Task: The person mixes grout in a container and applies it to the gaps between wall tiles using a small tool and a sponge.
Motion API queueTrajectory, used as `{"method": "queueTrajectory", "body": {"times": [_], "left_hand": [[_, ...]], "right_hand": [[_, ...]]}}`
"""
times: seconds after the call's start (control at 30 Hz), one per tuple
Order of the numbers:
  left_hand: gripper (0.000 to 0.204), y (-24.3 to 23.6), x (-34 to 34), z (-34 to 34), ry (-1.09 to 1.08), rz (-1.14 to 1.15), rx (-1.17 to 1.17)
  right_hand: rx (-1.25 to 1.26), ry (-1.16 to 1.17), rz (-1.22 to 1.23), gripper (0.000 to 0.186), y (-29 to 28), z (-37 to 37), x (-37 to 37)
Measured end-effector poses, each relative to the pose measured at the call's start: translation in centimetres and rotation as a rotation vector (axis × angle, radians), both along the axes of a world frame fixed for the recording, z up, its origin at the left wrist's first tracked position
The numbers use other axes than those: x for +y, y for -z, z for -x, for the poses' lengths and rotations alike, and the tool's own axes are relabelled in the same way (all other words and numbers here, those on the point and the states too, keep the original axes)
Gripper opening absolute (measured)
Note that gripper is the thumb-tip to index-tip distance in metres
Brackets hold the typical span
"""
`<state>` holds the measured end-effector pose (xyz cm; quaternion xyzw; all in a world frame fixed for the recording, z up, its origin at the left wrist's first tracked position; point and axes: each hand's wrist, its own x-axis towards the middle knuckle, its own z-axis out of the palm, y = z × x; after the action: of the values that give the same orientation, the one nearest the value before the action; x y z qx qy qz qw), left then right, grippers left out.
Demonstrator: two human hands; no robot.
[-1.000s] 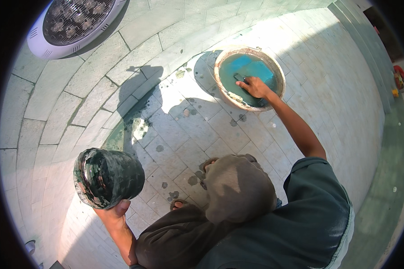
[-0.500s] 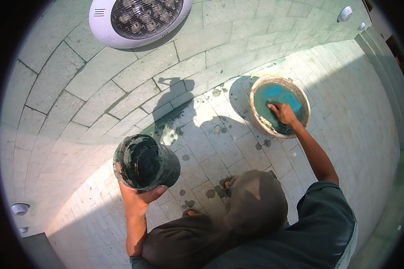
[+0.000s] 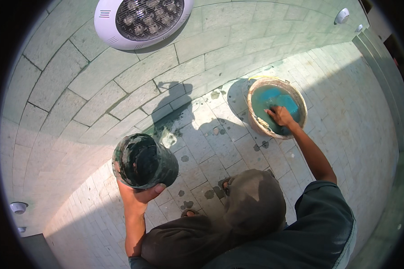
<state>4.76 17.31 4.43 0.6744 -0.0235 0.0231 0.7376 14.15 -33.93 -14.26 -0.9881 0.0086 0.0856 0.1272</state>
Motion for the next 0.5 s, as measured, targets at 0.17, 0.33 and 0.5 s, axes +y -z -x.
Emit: {"method": "queueTrajectory", "body": {"times": [0.17, 0.33, 0.5], "left_hand": [[0.111, 0.4, -0.1, -0.4, 0.015, -0.021, 0.0], [0.109, -0.1, -0.3, 0.0, -0.012, -0.016, 0.012], [0.108, -0.1, -0.3, -0.2, 0.006, -0.015, 0.013]], "right_hand": [[-0.316, -0.173, -0.204, 0.027, 3.0, 0.7, -2.4], [0.003, -0.015, -0.024, 0.034, 0.9, 0.0, -0.4], [-0.094, -0.021, 0.059, 0.043, 2.3, 0.4, -1.3]]}}
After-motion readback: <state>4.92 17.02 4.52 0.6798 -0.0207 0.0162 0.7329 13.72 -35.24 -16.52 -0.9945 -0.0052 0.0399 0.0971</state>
